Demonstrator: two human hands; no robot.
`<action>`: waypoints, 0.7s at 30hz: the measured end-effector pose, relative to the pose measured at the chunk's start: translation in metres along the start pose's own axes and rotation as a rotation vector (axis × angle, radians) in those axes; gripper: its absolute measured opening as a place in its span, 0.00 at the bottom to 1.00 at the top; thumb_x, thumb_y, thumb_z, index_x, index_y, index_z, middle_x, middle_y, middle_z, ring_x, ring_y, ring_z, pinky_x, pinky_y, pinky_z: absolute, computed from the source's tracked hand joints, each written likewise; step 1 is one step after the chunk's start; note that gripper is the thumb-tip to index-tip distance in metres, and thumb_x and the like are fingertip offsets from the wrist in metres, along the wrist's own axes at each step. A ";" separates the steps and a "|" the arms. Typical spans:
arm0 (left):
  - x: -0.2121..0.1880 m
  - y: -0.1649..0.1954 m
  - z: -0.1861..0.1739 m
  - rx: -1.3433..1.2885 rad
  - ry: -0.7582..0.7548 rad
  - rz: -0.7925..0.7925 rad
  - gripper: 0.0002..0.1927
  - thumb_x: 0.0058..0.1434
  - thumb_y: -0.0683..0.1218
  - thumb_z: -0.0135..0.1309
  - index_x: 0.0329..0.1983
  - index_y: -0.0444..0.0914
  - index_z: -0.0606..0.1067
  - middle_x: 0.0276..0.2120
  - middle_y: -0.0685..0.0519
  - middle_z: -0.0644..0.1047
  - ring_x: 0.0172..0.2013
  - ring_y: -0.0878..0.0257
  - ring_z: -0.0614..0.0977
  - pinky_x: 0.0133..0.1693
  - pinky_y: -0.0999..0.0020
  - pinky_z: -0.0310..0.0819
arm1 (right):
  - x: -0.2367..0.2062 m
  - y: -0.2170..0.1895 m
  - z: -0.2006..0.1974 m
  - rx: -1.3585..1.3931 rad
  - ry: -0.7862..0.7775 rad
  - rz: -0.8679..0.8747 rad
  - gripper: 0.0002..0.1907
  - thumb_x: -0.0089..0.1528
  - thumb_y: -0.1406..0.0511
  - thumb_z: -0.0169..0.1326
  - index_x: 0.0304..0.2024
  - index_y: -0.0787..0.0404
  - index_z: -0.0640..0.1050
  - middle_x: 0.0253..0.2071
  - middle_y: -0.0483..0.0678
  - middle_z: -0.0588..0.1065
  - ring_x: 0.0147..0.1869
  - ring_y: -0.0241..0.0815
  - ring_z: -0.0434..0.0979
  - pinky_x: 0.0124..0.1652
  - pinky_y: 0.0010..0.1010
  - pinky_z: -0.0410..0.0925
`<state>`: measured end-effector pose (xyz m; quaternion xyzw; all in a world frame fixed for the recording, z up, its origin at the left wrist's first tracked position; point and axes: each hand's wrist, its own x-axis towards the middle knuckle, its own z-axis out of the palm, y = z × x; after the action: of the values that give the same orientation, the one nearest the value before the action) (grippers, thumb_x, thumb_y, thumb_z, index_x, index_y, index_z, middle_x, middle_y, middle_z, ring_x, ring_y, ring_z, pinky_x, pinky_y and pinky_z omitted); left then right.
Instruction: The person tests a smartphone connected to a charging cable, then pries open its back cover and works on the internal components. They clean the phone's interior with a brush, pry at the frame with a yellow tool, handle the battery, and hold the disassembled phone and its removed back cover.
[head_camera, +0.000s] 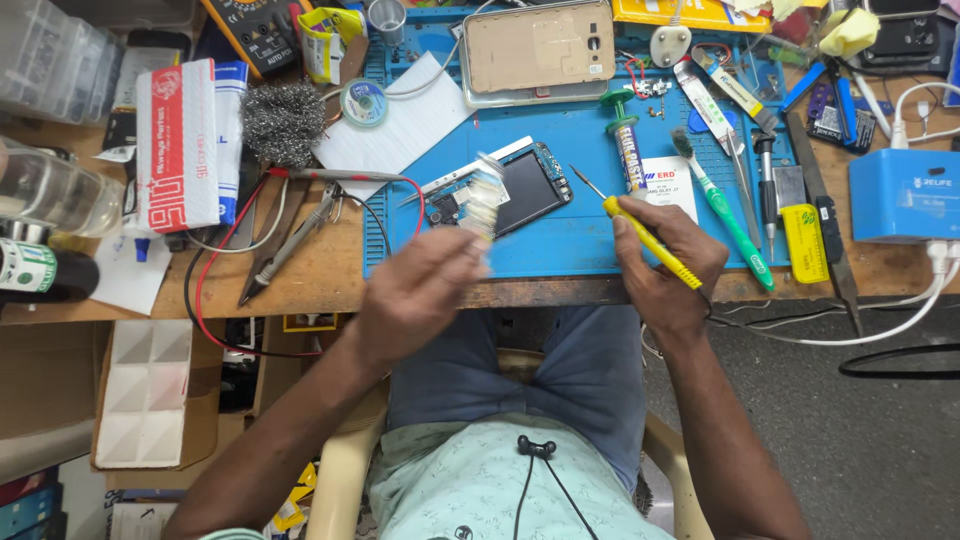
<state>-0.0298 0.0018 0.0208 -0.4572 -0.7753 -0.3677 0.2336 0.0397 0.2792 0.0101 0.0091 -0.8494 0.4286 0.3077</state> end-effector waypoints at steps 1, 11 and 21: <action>-0.001 -0.007 -0.007 0.025 0.028 -0.047 0.10 0.65 0.38 0.64 0.49 0.37 0.79 0.51 0.47 0.78 0.50 0.54 0.83 0.52 0.63 0.82 | 0.002 0.000 0.002 -0.008 -0.005 0.009 0.11 0.67 0.74 0.61 0.53 0.69 0.81 0.46 0.54 0.81 0.47 0.39 0.83 0.48 0.26 0.74; 0.017 -0.049 -0.039 0.191 -0.140 -0.275 0.24 0.59 0.48 0.68 0.56 0.38 0.77 0.55 0.47 0.76 0.56 0.48 0.77 0.58 0.52 0.71 | 0.015 0.004 0.019 -0.042 -0.052 0.080 0.12 0.67 0.73 0.62 0.53 0.68 0.81 0.44 0.53 0.81 0.44 0.37 0.82 0.44 0.26 0.73; 0.061 -0.064 0.021 0.127 -0.412 -0.227 0.48 0.52 0.58 0.68 0.68 0.27 0.63 0.58 0.36 0.69 0.56 0.44 0.71 0.56 0.47 0.66 | 0.021 0.012 0.029 -0.082 -0.074 0.091 0.11 0.67 0.74 0.61 0.53 0.68 0.81 0.45 0.53 0.81 0.45 0.38 0.82 0.47 0.27 0.74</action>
<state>-0.1153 0.0306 0.0274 -0.4170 -0.8746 -0.2411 0.0559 0.0040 0.2704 -0.0001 -0.0264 -0.8766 0.4063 0.2566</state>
